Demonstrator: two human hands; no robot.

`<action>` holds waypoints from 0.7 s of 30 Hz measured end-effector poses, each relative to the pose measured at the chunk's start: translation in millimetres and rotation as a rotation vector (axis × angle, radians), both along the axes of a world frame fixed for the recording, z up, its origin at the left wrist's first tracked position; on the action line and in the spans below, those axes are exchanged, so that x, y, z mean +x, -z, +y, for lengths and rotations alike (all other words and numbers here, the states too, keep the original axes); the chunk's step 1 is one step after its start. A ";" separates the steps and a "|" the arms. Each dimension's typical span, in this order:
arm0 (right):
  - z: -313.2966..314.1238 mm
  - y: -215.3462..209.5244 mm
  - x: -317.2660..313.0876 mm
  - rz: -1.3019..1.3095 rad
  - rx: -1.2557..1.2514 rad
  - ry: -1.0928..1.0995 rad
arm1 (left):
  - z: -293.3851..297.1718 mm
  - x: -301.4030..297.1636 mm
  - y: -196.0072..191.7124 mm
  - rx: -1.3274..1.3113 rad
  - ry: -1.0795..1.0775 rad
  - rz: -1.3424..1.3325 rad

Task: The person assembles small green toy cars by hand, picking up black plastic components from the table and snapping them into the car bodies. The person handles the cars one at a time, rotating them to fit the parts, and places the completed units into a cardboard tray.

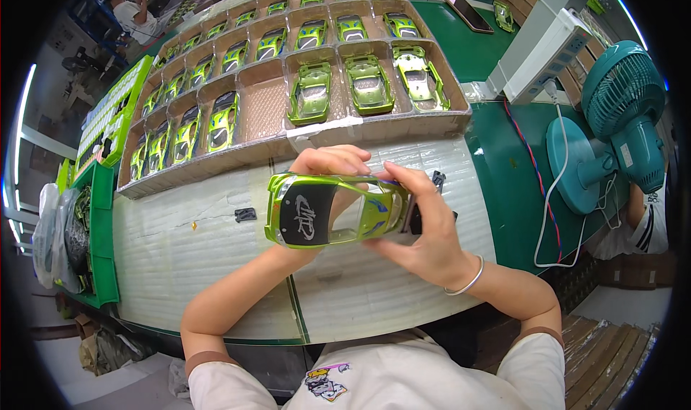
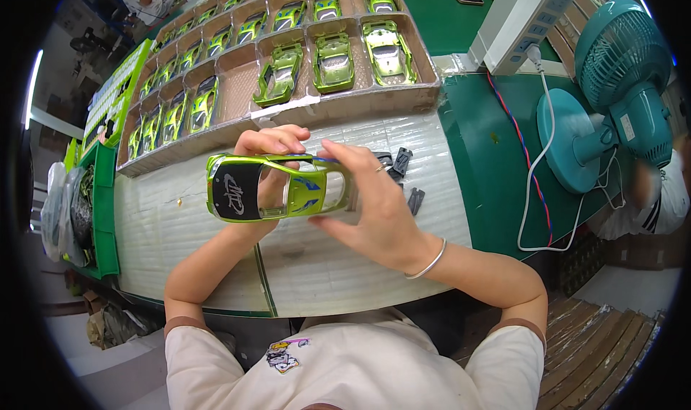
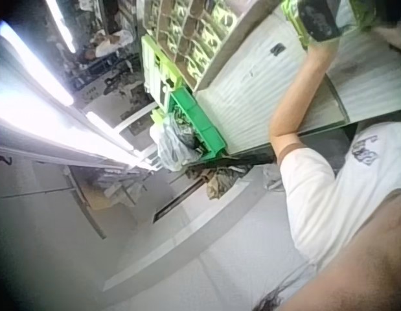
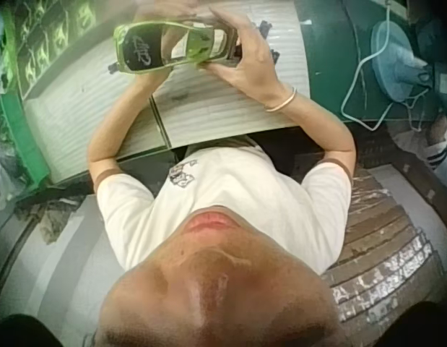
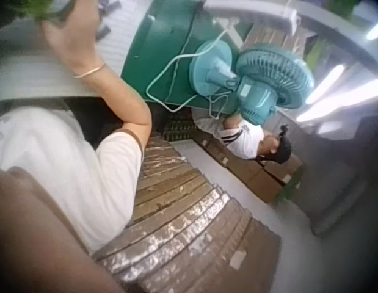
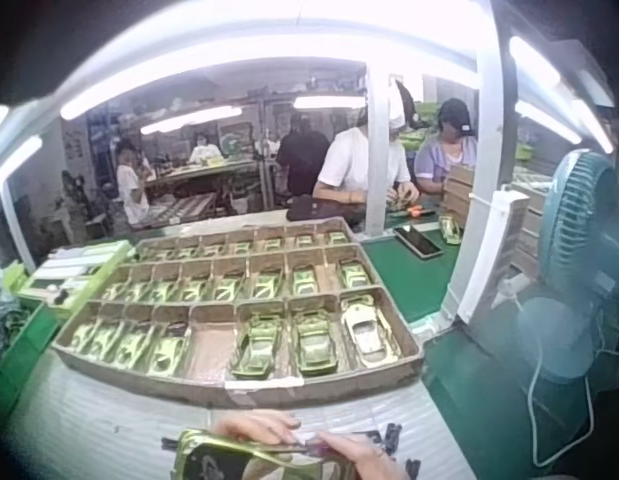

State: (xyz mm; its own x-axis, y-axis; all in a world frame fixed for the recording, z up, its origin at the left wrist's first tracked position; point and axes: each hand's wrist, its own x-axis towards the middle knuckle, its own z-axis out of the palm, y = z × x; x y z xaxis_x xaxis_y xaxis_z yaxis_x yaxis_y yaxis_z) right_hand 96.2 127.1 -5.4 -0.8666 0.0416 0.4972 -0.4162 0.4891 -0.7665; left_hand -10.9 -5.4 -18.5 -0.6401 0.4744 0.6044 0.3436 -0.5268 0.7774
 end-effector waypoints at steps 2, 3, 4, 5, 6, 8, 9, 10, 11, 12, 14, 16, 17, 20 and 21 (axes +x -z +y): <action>1.1 -4.3 2.0 0.036 0.003 0.061 | -0.4 0.6 -3.6 -0.015 0.009 0.029; 3.2 -6.0 2.4 0.081 0.039 0.055 | -1.1 0.7 -5.6 -0.024 0.010 0.044; 5.0 -7.9 2.9 0.126 0.075 0.048 | -1.7 0.0 -6.5 -0.007 0.025 0.043; 5.3 -9.8 5.1 0.117 0.076 0.048 | -1.9 -1.3 -6.4 0.010 0.040 0.041; 5.1 -12.0 5.0 0.130 0.060 0.041 | -2.8 -2.7 -6.3 0.027 0.055 0.039; 5.1 -14.9 5.2 0.153 0.031 0.034 | -5.0 -5.4 -4.2 -0.032 0.018 0.125; 4.8 -14.8 5.5 0.148 0.019 0.021 | -5.2 -6.2 -2.6 -0.060 0.003 0.166; 4.0 -14.5 5.5 0.144 0.006 0.008 | -5.4 -6.5 -1.3 -0.062 0.005 0.167; 3.1 -14.4 5.8 0.139 -0.009 -0.006 | -5.8 -5.9 -0.1 -0.065 0.007 0.168; 2.7 -15.6 6.3 0.093 -0.011 -0.004 | -6.4 -5.4 0.6 -0.069 0.008 0.169; 2.4 -18.4 6.9 0.001 -0.017 0.002 | -9.3 -6.6 -0.4 -0.087 -0.005 0.241; 3.0 -17.1 7.0 -0.010 0.013 0.005 | -9.1 -5.5 -2.8 -0.108 -0.006 0.266; 3.5 -16.1 7.9 -0.007 0.033 0.004 | -9.6 -2.6 -5.2 -0.125 -0.006 0.255; 2.2 -15.0 7.7 0.064 0.062 0.021 | -11.1 -1.7 -10.4 -0.176 -0.022 0.280; 1.8 -15.1 7.6 0.097 0.068 0.032 | -11.3 -3.3 -12.3 -0.183 -0.025 0.313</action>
